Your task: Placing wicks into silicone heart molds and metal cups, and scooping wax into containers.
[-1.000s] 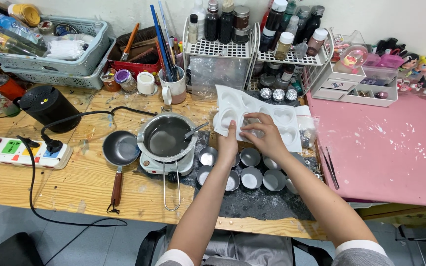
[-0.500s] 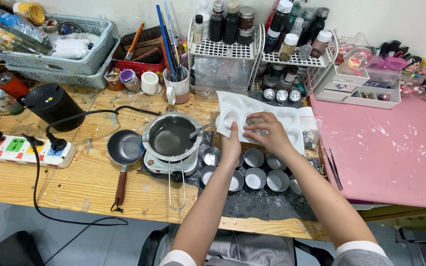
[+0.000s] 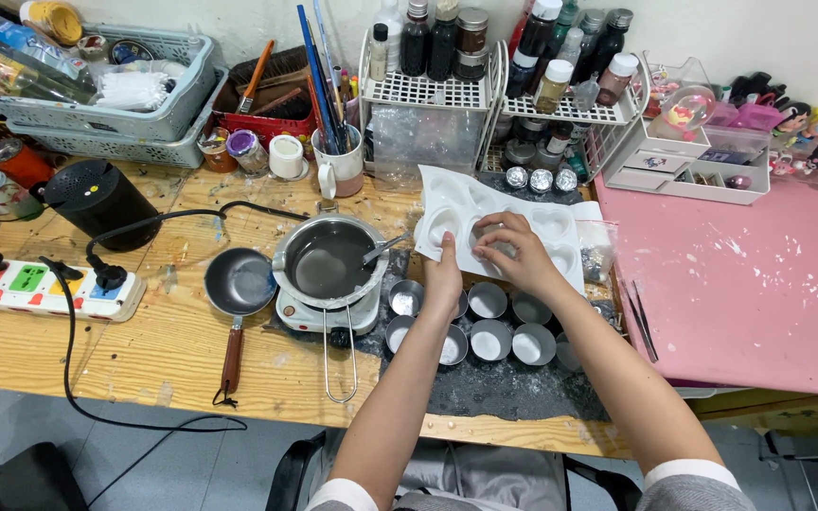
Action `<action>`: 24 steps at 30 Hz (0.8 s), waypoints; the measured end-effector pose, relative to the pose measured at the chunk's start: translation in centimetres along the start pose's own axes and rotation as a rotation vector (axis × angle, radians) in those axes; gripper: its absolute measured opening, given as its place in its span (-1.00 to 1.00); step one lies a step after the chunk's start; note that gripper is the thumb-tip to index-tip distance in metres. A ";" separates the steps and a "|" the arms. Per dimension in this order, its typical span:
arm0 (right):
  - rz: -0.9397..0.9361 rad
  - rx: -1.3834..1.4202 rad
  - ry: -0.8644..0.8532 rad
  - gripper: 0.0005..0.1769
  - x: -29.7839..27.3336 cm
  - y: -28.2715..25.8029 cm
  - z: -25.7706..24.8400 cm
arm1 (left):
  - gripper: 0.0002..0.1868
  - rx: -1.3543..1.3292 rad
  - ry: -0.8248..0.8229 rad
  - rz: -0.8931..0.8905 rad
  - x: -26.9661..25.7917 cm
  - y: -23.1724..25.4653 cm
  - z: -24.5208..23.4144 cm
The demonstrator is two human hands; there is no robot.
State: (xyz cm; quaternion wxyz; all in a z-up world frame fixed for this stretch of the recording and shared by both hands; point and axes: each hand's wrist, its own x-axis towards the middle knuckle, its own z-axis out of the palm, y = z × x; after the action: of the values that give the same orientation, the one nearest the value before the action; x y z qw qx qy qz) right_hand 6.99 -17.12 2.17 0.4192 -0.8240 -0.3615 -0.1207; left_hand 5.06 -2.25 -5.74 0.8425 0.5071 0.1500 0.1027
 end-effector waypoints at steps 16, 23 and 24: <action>-0.187 -0.176 0.018 -0.87 0.0 -2.7 -0.8 | -0.49 -0.057 0.007 0.062 -0.3 0.2 0.4; -0.045 -0.012 0.150 -0.89 1.2 -4.9 -2.1 | -0.49 -0.013 0.030 0.034 -0.6 0.8 0.5; 0.005 0.048 0.175 -0.89 1.7 -6.1 -2.5 | -0.48 -0.025 0.020 0.034 -0.8 1.1 0.5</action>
State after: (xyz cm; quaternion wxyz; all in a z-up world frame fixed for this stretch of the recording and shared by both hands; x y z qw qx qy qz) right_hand 4.18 -15.85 8.20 0.4691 -0.8009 -0.3242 -0.1827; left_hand 4.53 -2.45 -4.45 0.8454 0.4979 0.1482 0.1240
